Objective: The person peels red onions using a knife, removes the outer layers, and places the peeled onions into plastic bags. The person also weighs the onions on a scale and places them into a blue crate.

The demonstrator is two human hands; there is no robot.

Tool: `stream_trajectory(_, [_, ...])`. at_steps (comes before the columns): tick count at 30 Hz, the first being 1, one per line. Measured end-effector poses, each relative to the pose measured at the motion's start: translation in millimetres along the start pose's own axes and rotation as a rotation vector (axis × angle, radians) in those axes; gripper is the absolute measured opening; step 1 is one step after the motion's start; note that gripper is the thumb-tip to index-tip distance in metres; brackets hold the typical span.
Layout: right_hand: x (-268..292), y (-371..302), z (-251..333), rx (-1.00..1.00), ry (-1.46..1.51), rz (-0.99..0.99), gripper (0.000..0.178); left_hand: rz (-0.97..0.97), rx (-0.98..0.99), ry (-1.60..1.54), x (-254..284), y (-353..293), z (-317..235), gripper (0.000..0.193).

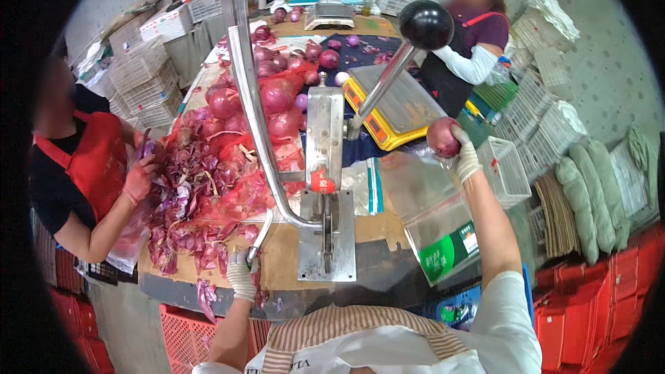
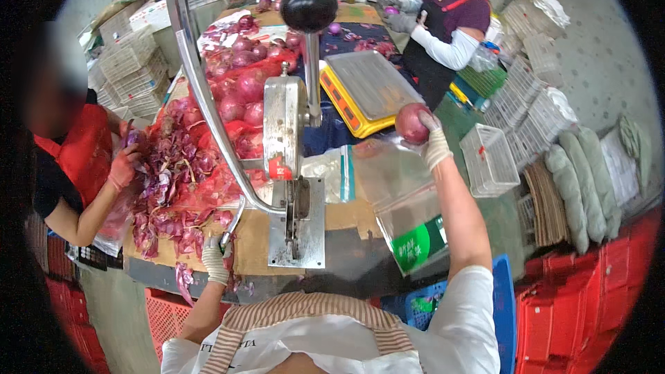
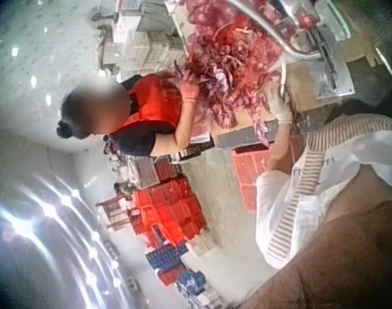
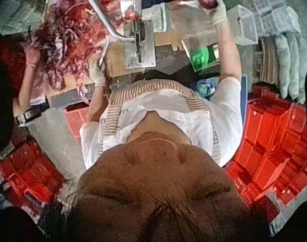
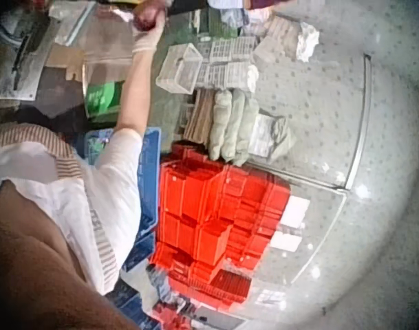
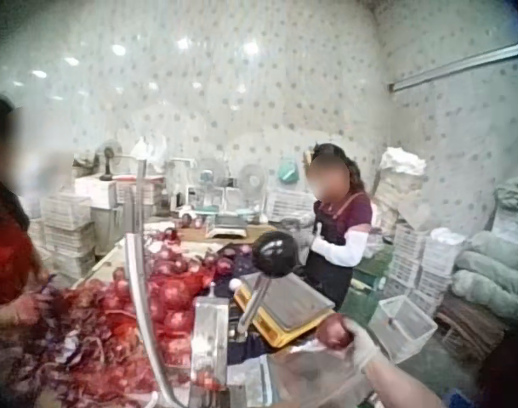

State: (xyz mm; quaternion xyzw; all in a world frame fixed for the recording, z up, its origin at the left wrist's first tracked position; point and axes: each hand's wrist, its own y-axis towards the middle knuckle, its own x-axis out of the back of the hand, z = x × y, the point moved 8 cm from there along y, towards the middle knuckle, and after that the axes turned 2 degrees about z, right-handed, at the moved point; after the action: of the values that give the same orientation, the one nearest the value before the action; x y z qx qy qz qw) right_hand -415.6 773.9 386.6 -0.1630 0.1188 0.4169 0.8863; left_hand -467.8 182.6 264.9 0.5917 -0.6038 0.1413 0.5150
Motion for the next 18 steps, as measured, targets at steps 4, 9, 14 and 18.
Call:
stream_trajectory(4, [-20.7, 85.7, 12.3, -0.011, -0.344, -0.096, 0.077, -0.020, 0.019, 0.125, 0.6, -7.0, 7.3, 0.021])
stream_trajectory(9, [-36.9, 197.4, 9.2, 0.141, -0.862, -0.032, 0.079, -0.025, 0.110, 0.198, -5.1, -10.7, 9.4, 0.026])
stream_trajectory(14, [-30.5, 273.9, -14.2, 0.264, -1.279, 0.066, 0.086, -0.006, 0.110, 0.203, -1.7, -5.6, 2.1, 0.027])
stream_trajectory(18, [-14.6, 291.7, -0.8, 0.188, -1.265, 0.148, 0.094, -0.004, 0.101, 0.197, -9.3, -3.0, 1.4, 0.026])
